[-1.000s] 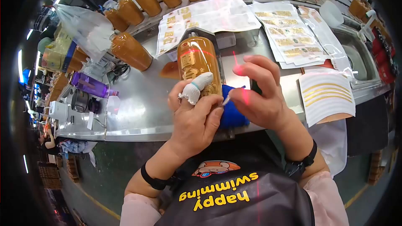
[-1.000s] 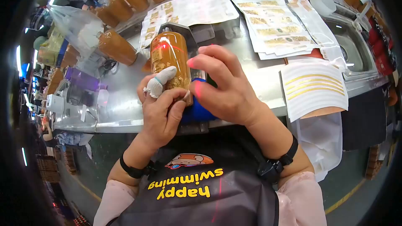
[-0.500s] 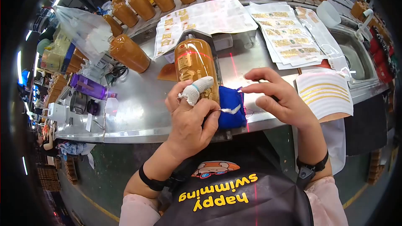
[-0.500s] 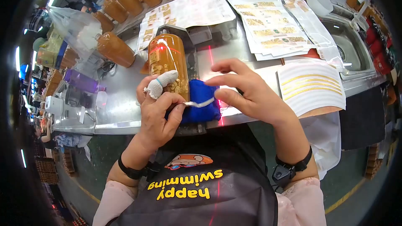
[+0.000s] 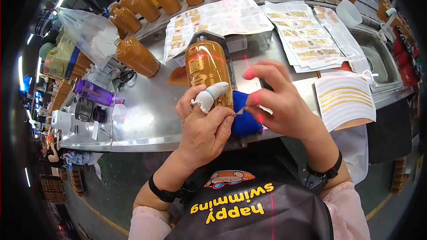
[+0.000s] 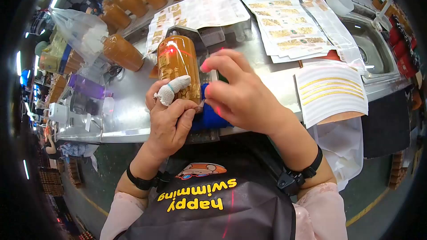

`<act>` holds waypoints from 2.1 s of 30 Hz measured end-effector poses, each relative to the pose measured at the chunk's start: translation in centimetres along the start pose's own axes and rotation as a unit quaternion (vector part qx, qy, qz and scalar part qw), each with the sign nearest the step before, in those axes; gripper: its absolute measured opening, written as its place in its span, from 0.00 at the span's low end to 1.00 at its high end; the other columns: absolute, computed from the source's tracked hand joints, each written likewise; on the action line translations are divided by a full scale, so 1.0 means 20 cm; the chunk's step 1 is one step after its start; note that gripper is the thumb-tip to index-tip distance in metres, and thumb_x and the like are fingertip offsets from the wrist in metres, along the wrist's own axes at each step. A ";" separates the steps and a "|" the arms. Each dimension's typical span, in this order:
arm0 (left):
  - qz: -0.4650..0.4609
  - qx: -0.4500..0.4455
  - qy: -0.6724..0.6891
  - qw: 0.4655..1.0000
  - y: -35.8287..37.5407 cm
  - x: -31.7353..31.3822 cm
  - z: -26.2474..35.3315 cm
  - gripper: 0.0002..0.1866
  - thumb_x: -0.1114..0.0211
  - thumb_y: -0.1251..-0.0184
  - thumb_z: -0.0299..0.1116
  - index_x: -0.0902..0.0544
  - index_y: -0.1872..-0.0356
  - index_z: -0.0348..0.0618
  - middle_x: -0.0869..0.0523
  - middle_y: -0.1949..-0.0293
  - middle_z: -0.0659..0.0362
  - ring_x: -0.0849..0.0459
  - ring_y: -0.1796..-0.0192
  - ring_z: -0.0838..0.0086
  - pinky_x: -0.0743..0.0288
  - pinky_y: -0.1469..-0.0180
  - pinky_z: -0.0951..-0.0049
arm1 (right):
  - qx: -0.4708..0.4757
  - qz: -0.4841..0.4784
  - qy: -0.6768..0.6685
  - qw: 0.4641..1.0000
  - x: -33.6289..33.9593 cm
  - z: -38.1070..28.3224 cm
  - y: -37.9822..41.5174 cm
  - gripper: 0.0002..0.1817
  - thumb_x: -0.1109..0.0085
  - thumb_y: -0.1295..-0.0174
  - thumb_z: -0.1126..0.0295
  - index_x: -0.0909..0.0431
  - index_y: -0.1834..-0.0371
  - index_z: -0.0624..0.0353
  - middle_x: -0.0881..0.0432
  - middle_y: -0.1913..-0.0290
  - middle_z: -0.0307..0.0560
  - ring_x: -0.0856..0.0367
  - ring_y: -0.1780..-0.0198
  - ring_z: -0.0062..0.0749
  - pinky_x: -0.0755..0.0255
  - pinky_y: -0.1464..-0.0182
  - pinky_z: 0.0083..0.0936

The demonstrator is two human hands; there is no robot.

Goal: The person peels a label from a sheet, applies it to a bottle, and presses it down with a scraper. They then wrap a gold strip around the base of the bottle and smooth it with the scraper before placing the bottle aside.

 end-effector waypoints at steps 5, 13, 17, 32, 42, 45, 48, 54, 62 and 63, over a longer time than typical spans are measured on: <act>-0.002 0.003 0.005 1.000 -0.01 0.00 0.00 0.04 0.33 0.41 0.32 0.14 0.65 0.51 0.18 0.42 0.54 0.34 0.34 0.52 0.47 0.34 0.54 | 0.107 0.076 0.073 0.989 0.08 -0.18 0.12 0.11 0.33 0.59 0.71 0.26 0.73 0.57 0.23 0.46 0.47 0.27 0.40 0.51 0.27 0.46 0.42; 0.008 -0.003 0.007 1.000 -0.01 0.00 -0.01 0.03 0.33 0.42 0.31 0.14 0.67 0.50 0.18 0.42 0.54 0.34 0.34 0.52 0.47 0.34 0.54 | -0.147 0.027 -0.061 0.987 0.09 0.09 0.22 0.08 0.32 0.45 0.68 0.18 0.64 0.57 0.23 0.48 0.50 0.25 0.43 0.48 0.29 0.46 0.36; 0.008 -0.007 0.000 1.000 -0.01 0.01 0.00 0.03 0.33 0.42 0.32 0.14 0.67 0.50 0.18 0.42 0.54 0.34 0.34 0.52 0.47 0.34 0.54 | -0.278 -0.044 -0.288 0.915 -0.05 0.17 0.16 0.12 0.32 0.38 0.63 0.17 0.58 0.59 0.24 0.47 0.51 0.24 0.47 0.42 0.29 0.47 0.30; 0.017 -0.002 0.025 1.000 -0.01 0.02 -0.01 0.05 0.31 0.42 0.32 0.15 0.65 0.50 0.17 0.46 0.54 0.32 0.35 0.52 0.46 0.35 0.55 | -0.174 -0.092 -0.219 0.956 -0.14 0.10 0.06 0.06 0.34 0.47 0.75 0.22 0.69 0.57 0.26 0.47 0.49 0.27 0.43 0.43 0.32 0.41 0.35; 0.010 0.001 0.023 1.000 -0.01 0.01 -0.02 0.04 0.33 0.42 0.33 0.17 0.67 0.48 0.17 0.49 0.48 0.32 0.35 0.50 0.46 0.36 0.52 | 0.112 0.066 0.077 0.988 0.01 -0.19 0.04 0.11 0.32 0.57 0.74 0.24 0.70 0.59 0.23 0.45 0.49 0.27 0.40 0.52 0.26 0.48 0.42; 0.013 -0.003 0.025 1.000 -0.01 0.00 -0.01 0.03 0.33 0.43 0.32 0.17 0.68 0.48 0.18 0.49 0.48 0.33 0.35 0.50 0.46 0.36 0.52 | 0.111 0.045 0.076 0.990 -0.01 -0.16 0.11 0.12 0.30 0.57 0.74 0.24 0.70 0.57 0.23 0.45 0.48 0.26 0.40 0.52 0.26 0.48 0.43; 0.016 -0.004 0.028 0.999 -0.01 0.01 -0.01 0.03 0.33 0.44 0.31 0.17 0.69 0.48 0.17 0.48 0.48 0.33 0.35 0.50 0.46 0.35 0.52 | 0.056 -0.031 0.074 0.995 -0.03 -0.09 0.15 0.11 0.30 0.55 0.73 0.23 0.69 0.57 0.24 0.45 0.49 0.27 0.40 0.52 0.27 0.46 0.42; 0.016 -0.009 0.019 1.000 -0.01 0.00 0.00 0.04 0.32 0.45 0.31 0.16 0.69 0.48 0.17 0.47 0.49 0.33 0.35 0.51 0.46 0.36 0.52 | -0.229 0.010 -0.175 0.958 0.01 0.17 0.16 0.13 0.33 0.38 0.65 0.17 0.52 0.57 0.26 0.44 0.54 0.28 0.41 0.50 0.33 0.39 0.39; 0.004 -0.003 0.012 1.000 0.00 0.04 0.01 0.09 0.31 0.44 0.31 0.16 0.61 0.49 0.17 0.47 0.53 0.33 0.35 0.52 0.46 0.35 0.53 | -0.210 -0.095 -0.289 0.929 -0.25 0.15 0.11 0.06 0.34 0.42 0.70 0.19 0.65 0.59 0.26 0.45 0.53 0.27 0.43 0.47 0.31 0.40 0.37; 0.021 0.012 0.039 0.999 0.01 0.06 -0.02 0.10 0.31 0.43 0.30 0.16 0.59 0.48 0.17 0.47 0.53 0.33 0.36 0.52 0.44 0.35 0.54 | -0.217 -0.105 -0.287 0.927 -0.25 0.15 0.11 0.06 0.34 0.42 0.70 0.19 0.64 0.59 0.26 0.45 0.52 0.27 0.43 0.47 0.31 0.41 0.36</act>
Point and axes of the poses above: each hand's wrist, its own y-axis away from the middle knuckle, its own x-axis out of the back of the hand, z = x × y, the point moved 10 cm from there along -y, towards the middle knuckle
